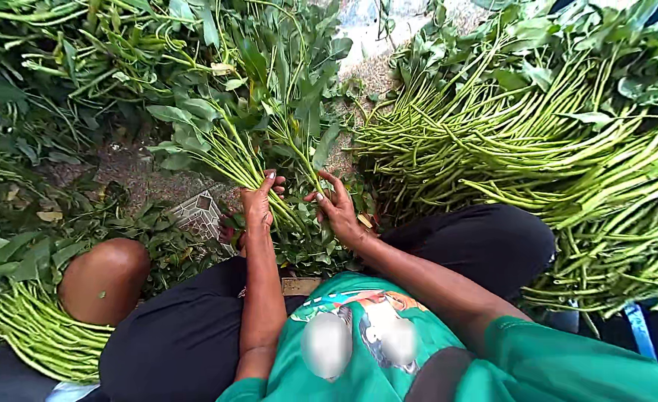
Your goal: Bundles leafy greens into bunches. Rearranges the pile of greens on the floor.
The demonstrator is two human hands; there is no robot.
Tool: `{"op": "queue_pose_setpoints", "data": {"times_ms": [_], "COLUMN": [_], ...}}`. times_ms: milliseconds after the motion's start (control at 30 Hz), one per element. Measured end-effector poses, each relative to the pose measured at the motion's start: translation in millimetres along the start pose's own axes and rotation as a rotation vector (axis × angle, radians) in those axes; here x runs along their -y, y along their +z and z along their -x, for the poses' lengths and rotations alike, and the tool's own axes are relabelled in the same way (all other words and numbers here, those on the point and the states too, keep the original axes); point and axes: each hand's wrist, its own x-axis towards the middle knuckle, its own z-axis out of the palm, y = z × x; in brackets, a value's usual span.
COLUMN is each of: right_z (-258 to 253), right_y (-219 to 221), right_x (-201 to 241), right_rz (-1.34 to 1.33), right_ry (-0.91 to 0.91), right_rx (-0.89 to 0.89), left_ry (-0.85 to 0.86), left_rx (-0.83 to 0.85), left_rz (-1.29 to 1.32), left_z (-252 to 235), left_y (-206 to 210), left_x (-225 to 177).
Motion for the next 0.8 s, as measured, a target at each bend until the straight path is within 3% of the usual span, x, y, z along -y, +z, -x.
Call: {"op": "queue_pose_setpoints", "data": {"times_ms": [167, 433, 567, 633, 667, 767, 800], "right_z": [-27.5, -35.1, -29.5, -22.3, -16.5, -16.9, -23.4], "right_y": [-1.3, 21.2, 10.3, -2.8, -11.7, -33.4, -35.9], "right_x": [-18.2, -15.5, -35.1, -45.4, -48.7, -43.9, -36.8], "right_rz": [-0.006, 0.607, 0.904, 1.022, 1.090, 1.247, 1.266], "right_ry": [0.067, -0.078, -0.444, -0.519, -0.441, 0.177, 0.282], "right_rx": [0.055, 0.241, 0.261, 0.311, 0.366, 0.564, 0.570], "left_ry": [-0.019, 0.014, 0.161, 0.235, 0.261, 0.297, 0.311], "left_rx": [0.042, -0.086, -0.187, -0.242, -0.248, -0.256, -0.252], "left_rz": [-0.054, -0.158, -0.097, -0.146, -0.191, -0.224, -0.250], "left_z": [1.3, -4.2, -10.7, -11.8, -10.6, -16.2, -15.8], "left_y": [6.0, 2.2, -15.3, -32.5, -41.7, -57.3, -58.6], "left_x": [14.7, 17.6, 6.4, -4.2, -9.0, -18.5, -19.0]}}
